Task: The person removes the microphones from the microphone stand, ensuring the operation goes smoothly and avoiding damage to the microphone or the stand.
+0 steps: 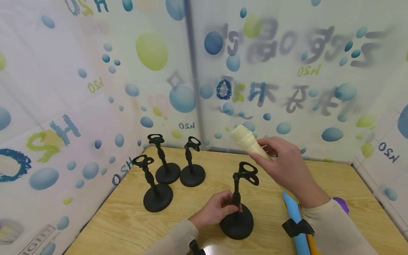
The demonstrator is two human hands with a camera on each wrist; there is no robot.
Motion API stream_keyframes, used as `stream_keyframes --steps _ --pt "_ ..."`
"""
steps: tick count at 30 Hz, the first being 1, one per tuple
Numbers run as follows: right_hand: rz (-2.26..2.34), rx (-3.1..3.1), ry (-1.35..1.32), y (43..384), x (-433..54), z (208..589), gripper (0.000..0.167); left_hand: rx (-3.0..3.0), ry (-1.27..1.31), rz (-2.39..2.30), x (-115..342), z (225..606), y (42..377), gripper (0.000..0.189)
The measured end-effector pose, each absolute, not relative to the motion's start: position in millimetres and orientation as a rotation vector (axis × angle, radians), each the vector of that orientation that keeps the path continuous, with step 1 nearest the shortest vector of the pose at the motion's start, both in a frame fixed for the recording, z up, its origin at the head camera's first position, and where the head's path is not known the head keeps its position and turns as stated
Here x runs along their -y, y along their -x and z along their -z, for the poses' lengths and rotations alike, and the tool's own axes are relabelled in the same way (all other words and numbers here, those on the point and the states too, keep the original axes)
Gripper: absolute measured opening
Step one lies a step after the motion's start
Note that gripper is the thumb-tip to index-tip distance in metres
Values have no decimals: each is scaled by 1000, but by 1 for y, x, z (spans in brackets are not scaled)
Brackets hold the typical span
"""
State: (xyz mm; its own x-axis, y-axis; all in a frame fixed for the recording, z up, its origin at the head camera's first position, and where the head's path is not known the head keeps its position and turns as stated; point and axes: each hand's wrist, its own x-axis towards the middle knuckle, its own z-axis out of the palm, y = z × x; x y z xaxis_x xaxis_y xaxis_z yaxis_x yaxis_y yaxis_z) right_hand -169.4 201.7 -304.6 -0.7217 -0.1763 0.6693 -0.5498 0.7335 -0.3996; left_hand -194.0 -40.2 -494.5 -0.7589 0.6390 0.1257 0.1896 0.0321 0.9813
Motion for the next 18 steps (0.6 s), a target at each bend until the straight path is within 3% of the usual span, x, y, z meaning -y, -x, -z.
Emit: stream_keyframes --steps 18 --pt "-810 2530 -259 163 -253 334 46 -1952 -831 -1803 43 497 194 19"
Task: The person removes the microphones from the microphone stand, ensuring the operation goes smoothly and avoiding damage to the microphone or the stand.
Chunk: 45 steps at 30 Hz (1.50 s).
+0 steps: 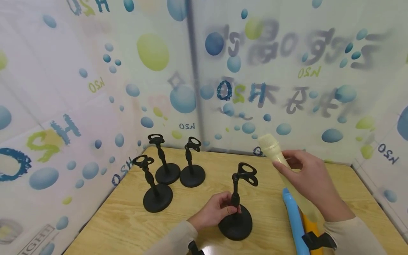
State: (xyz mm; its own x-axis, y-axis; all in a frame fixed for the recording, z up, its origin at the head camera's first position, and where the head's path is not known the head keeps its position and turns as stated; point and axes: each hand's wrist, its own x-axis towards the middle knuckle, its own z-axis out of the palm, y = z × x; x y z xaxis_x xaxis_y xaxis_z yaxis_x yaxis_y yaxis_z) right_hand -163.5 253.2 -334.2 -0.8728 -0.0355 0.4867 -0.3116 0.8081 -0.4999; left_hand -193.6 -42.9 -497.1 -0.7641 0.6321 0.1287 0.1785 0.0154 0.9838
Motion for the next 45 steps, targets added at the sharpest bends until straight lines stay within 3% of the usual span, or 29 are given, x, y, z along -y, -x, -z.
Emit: stream_keyframes --steps 22,34,45 --pt "-803 2661 -31 147 -301 373 51 -1941 -808 -1836 42 498 192 19" --pt "-815 2728 234 136 -330 398 67 -1954 -820 -1820 42 499 192 18" --pt "-783 2773 420 131 -350 416 70 -1942 -814 -1823 42 498 193 18"
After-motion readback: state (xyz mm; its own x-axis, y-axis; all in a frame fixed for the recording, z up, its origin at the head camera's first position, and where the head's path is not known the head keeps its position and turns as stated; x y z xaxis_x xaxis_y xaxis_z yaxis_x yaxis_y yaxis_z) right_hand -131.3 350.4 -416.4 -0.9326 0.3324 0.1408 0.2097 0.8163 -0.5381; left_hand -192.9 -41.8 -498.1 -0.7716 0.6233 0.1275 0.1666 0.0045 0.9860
